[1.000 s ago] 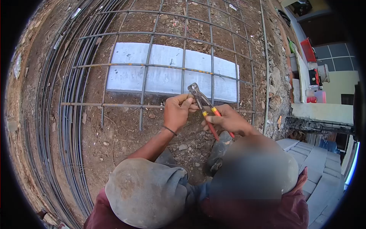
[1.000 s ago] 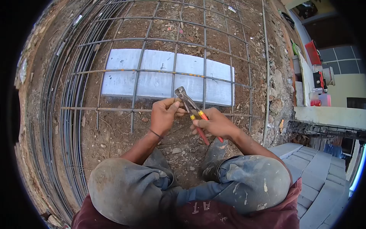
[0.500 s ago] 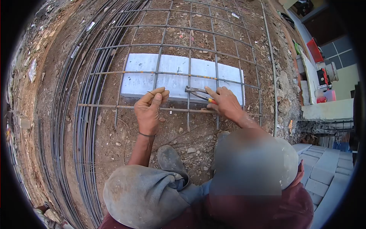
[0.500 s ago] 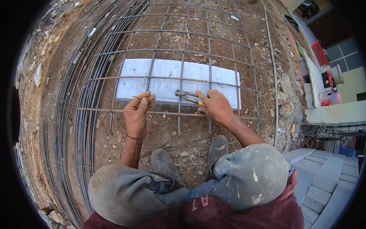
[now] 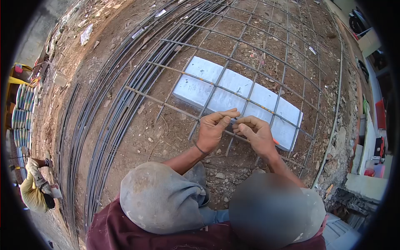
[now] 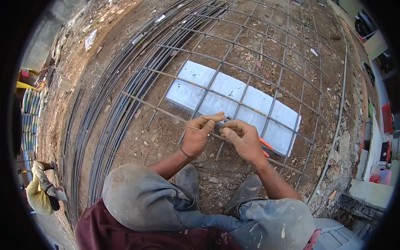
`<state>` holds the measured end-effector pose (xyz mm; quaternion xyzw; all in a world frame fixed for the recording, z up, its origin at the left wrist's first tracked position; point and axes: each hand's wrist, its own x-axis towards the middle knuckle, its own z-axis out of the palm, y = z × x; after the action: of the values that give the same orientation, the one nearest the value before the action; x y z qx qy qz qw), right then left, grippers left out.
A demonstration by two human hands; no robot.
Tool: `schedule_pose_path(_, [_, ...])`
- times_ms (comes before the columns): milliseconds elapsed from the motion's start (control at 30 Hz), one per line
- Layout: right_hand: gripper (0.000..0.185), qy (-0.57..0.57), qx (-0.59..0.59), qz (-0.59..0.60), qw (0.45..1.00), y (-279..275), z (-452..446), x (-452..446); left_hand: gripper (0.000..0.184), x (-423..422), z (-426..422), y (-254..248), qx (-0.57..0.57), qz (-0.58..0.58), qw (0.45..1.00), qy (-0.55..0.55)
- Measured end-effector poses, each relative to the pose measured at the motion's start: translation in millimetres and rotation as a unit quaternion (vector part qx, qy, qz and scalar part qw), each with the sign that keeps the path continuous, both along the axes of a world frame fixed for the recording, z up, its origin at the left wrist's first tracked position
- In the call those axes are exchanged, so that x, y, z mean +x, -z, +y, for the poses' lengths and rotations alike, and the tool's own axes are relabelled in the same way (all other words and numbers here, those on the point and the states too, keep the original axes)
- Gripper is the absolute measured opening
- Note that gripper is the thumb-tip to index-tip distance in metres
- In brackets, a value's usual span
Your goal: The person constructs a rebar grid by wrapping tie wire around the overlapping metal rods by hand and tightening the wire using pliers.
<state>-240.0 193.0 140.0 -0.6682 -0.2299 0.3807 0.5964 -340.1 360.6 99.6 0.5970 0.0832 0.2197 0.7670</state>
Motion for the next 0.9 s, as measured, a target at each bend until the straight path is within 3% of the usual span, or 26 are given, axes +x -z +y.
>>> schedule_pose_path(33, [0.025,-0.002,0.074,0.101,0.992,-2,11,-7,0.026,3,-7,-1,-0.003,-0.004,1.0,0.004])
schedule_pose_path(100, [0.022,0.065,0.098,0.15,0.982,-4,25,-24,0.028,9,-23,-3,-0.235,0.056,0.97,0.028])
schedule_pose_path(133, [0.018,0.126,0.123,0.204,0.963,-3,25,-26,0.029,10,-28,-12,-0.282,0.055,0.957,0.025])
schedule_pose_path(233, [0.015,0.082,0.167,0.24,0.953,23,9,-20,0.03,1,-22,18,-0.288,0.05,0.949,0.115])
schedule_pose_path(300, [0.014,0.113,0.142,0.26,0.948,32,3,-23,0.029,-5,-31,13,-0.249,0.072,0.961,0.1])
schedule_pose_path(333, [0.013,0.117,0.126,0.245,0.954,36,0,-23,0.028,-6,-34,8,-0.079,0.054,0.995,0.034])
schedule_pose_path(367, [0.012,0.121,0.11,0.231,0.959,38,-3,-23,0.026,-6,-36,5,0.093,0.032,0.995,-0.033])
schedule_pose_path(500, [0.01,0.152,0.097,0.22,0.959,28,3,-28,0.025,-3,-23,8,0.153,0.019,0.987,-0.044])
schedule_pose_path(567, [0.01,0.118,0.062,0.09,0.987,26,5,-28,0.024,-1,-14,8,-0.118,0.109,0.987,0.012])
schedule_pose_path(600, [0.013,0.104,0.059,0.046,0.992,21,6,-30,0.024,0,-7,9,-0.241,0.095,0.964,0.052])
schedule_pose_path(633, [0.013,0.108,0.057,0.048,0.991,19,6,-32,0.024,-4,-1,8,-0.243,0.098,0.963,0.055])
schedule_pose_path(700, [0.014,0.039,0.079,0.018,0.996,18,4,-33,0.024,-11,9,4,-0.38,0.124,0.906,0.141])
schedule_pose_path(767, [0.012,0.026,0.062,0.022,0.997,25,2,-33,0.026,-16,9,8,-0.318,0.122,0.933,0.118])
schedule_pose_path(800, [0.011,0.022,0.027,-0.054,0.998,30,2,-37,0.026,-19,7,4,-0.13,0.132,0.978,0.095])
schedule_pose_path(833, [0.01,0.018,-0.007,-0.13,0.991,33,1,-39,0.028,-21,6,1,0.063,0.135,0.986,0.07])
schedule_pose_path(900, [0.01,0.002,-0.013,-0.174,0.985,33,-1,-38,0.027,-24,8,4,0.091,0.122,0.985,0.077])
